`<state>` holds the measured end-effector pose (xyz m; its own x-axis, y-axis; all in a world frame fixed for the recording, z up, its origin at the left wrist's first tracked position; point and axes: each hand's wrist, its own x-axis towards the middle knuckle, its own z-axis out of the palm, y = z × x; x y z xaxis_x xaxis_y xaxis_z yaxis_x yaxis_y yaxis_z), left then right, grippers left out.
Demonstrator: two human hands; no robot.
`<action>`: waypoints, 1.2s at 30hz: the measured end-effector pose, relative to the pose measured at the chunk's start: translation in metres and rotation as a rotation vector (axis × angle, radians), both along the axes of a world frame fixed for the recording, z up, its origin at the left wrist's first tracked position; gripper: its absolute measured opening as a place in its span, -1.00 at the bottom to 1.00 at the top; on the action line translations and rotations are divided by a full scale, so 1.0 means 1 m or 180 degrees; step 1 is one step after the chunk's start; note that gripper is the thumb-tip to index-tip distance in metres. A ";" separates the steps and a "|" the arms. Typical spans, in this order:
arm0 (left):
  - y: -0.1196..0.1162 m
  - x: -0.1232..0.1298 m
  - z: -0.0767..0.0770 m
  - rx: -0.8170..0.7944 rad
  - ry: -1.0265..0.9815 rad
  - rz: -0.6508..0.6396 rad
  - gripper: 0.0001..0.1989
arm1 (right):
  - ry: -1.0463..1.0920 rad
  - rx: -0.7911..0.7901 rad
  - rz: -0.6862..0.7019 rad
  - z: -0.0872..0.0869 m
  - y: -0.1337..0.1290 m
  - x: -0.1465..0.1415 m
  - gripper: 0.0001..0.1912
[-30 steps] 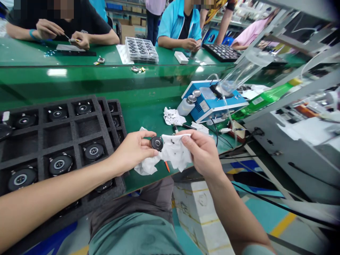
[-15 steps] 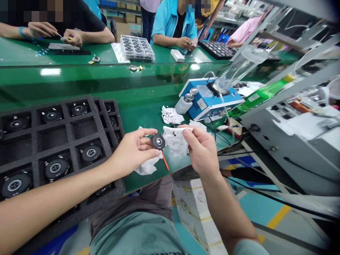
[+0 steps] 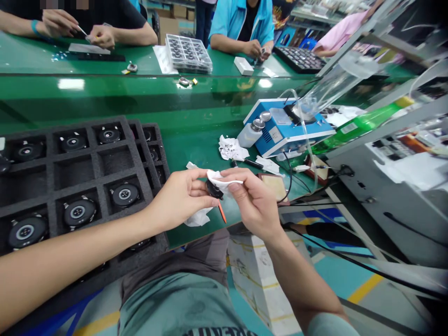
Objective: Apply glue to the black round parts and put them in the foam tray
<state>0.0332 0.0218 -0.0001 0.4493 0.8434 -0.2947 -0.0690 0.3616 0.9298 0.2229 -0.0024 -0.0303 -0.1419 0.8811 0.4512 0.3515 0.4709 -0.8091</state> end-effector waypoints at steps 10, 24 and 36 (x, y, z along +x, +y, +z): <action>0.001 -0.001 -0.002 -0.0116 -0.0156 -0.0321 -0.59 | 0.0530 -0.0331 0.0849 -0.009 0.023 0.022 -0.74; 0.003 -0.006 0.002 -0.0611 -0.0290 -0.0517 -0.54 | 0.1098 -0.0394 0.1766 -0.026 0.046 0.026 -0.77; 0.007 -0.002 0.001 -0.0467 0.0242 -0.0261 -0.37 | 0.2051 -0.1726 0.0085 -0.003 0.048 0.045 -0.70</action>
<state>0.0308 0.0285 0.0004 0.4866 0.7503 -0.4475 0.0347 0.4952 0.8681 0.2682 0.0454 -0.0334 -0.0255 0.9991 -0.0337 -0.2624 -0.0392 -0.9642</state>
